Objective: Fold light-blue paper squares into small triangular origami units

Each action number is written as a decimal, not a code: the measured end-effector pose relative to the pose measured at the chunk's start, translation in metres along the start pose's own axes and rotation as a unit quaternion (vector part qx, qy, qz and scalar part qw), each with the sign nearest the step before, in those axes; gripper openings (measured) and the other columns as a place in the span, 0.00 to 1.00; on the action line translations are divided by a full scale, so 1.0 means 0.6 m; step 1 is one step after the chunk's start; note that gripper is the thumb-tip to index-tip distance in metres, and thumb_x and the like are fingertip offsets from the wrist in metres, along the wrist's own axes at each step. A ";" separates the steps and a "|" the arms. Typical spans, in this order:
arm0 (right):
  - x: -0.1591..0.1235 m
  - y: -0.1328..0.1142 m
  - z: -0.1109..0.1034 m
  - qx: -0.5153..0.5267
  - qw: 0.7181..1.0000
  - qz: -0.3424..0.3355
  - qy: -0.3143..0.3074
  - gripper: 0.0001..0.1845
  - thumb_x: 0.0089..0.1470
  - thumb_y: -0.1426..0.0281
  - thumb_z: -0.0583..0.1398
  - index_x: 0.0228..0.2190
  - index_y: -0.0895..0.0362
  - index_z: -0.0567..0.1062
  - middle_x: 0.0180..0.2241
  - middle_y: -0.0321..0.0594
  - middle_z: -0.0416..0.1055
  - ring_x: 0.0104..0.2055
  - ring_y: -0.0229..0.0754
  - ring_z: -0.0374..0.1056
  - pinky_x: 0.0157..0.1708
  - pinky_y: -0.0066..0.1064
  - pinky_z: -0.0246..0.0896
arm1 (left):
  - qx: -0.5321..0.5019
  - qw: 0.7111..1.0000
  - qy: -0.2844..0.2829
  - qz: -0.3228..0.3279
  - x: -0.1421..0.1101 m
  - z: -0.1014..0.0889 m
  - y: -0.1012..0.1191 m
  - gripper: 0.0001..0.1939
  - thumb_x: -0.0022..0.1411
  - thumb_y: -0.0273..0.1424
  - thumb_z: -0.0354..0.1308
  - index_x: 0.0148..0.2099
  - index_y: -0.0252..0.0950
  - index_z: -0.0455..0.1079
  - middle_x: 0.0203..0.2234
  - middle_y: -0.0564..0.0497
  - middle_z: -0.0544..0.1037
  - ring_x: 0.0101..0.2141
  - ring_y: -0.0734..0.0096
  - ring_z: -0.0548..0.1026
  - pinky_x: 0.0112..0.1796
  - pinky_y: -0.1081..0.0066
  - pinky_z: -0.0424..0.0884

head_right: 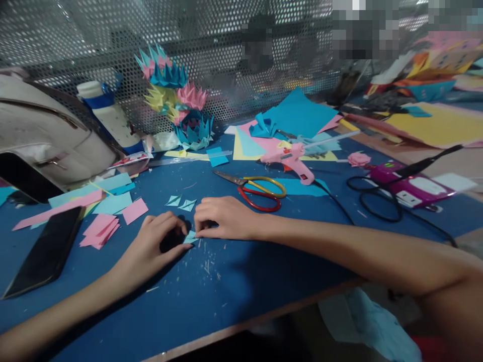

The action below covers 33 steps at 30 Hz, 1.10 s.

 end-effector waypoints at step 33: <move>-0.007 -0.015 0.004 0.071 0.992 0.108 -0.007 0.11 0.61 0.64 0.60 0.31 0.58 0.76 0.29 0.36 0.70 0.33 0.36 0.62 0.33 0.28 0.54 | -0.028 0.997 0.071 0.021 -0.002 0.006 0.015 0.02 0.65 0.27 0.57 0.38 0.38 0.67 0.31 0.55 0.76 0.32 0.70 0.72 0.37 0.67 0.67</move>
Point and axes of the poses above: each hand's wrist, its own x-axis towards the middle knuckle, its own z-axis out of the palm, y = z × x, the point moved 2 cm from there along x, towards the middle knuckle
